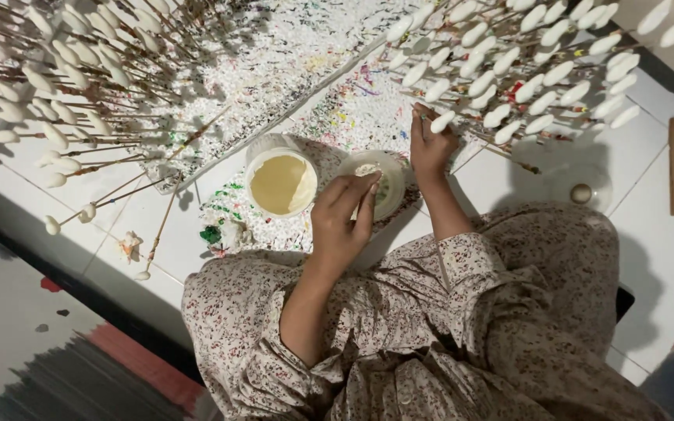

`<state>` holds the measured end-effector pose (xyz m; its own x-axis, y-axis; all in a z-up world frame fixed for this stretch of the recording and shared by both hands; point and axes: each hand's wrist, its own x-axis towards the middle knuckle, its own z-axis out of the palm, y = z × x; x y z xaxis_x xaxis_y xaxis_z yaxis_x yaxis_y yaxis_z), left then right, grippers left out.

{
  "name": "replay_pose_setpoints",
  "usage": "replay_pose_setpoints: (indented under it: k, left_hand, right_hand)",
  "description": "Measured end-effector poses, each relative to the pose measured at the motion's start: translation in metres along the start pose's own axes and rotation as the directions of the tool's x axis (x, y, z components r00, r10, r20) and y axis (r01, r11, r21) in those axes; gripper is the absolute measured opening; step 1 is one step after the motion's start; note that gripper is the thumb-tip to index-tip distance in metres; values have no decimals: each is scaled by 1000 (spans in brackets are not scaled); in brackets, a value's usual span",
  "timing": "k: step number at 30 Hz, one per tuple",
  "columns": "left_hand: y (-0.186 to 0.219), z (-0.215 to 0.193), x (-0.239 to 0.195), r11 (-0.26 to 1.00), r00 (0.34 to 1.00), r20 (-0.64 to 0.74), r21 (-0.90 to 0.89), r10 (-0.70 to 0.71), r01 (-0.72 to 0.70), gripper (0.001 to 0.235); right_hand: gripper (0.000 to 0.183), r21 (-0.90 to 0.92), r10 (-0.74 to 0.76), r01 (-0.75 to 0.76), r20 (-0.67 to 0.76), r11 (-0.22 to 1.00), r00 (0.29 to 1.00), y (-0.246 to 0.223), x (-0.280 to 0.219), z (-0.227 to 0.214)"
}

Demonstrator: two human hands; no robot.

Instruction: Coating the tips of artificial bait sticks by dipping them into a liquid adhesive and then into a texturing powder.

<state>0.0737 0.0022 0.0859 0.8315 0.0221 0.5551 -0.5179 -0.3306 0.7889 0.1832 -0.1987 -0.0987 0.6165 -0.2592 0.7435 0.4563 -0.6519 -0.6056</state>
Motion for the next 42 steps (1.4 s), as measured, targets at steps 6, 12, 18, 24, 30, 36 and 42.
replay_pose_setpoints:
  k: [6, 12, 18, 24, 30, 36, 42]
  left_hand:
    - [2, -4, 1, 1000, 1000, 7, 14, -24, 24, 18]
    - [3, -3, 0, 999, 999, 7, 28, -40, 39, 17]
    - [-2, 1, -5, 998, 998, 1, -5, -59, 59, 16]
    - [-7, 2, -8, 999, 999, 12, 18, -50, 49, 16]
    - [-9, 1, -11, 998, 999, -1, 21, -54, 54, 17]
    - [9, -9, 5, 999, 998, -47, -14, -39, 38, 16]
    - [9, -15, 1, 1000, 997, -83, 1, -10, 10, 15]
  right_hand:
    - [9, -20, -51, 52, 25, 998, 998, 4, 0, 1]
    - [9, -134, -67, 70, 29, 988, 997, 1, 6, 7]
    - [4, -227, -35, 43, 40, 973, 999, 22, -1, 13]
    - [5, -247, -29, 42, 56, 968, 998, 22, -1, 16]
    - [9, -248, -53, 67, 61, 967, 997, 25, -3, 18]
    - [11, -254, -35, 60, 99, 965, 994, 15, 5, 16]
    - [13, -160, -17, 41, 148, 986, 989, -13, 21, 4]
